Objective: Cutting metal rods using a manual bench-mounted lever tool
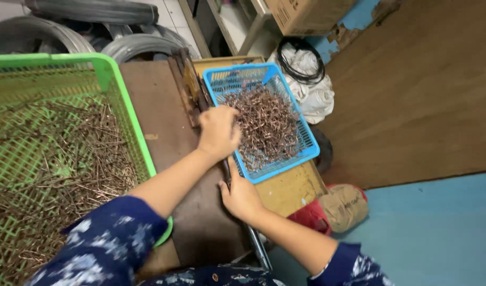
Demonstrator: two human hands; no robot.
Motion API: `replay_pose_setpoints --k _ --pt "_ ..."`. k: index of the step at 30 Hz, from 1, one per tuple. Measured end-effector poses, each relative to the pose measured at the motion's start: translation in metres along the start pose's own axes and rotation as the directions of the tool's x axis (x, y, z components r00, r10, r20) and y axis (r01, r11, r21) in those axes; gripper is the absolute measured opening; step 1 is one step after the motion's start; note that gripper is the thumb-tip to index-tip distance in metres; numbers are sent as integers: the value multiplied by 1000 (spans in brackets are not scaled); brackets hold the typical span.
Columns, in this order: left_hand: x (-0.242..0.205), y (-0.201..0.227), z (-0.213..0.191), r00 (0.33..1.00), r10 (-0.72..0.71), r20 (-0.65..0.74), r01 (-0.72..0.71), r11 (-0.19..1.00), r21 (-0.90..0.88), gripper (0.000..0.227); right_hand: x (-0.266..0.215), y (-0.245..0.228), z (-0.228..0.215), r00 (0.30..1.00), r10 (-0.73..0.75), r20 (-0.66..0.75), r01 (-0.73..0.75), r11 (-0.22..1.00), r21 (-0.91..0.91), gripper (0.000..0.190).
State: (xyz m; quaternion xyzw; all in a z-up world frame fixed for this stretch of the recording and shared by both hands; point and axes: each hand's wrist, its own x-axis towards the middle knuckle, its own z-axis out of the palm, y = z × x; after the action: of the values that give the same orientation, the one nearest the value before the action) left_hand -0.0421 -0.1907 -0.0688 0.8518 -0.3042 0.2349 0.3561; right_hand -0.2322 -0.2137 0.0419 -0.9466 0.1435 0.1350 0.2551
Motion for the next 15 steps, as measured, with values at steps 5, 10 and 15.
replay_pose_setpoints --k 5,10,15 --pt "32 -61 -73 907 -349 -236 383 915 122 48 -4 -10 -13 996 -46 71 45 999 13 83" --pt "47 -146 -70 836 -442 326 384 894 229 37 5 -10 -10 998 0 65 -1 1000 11 88" --pt "48 -178 -34 835 -365 412 265 922 281 20 6 -11 -9 998 26 54 -24 999 -44 89"
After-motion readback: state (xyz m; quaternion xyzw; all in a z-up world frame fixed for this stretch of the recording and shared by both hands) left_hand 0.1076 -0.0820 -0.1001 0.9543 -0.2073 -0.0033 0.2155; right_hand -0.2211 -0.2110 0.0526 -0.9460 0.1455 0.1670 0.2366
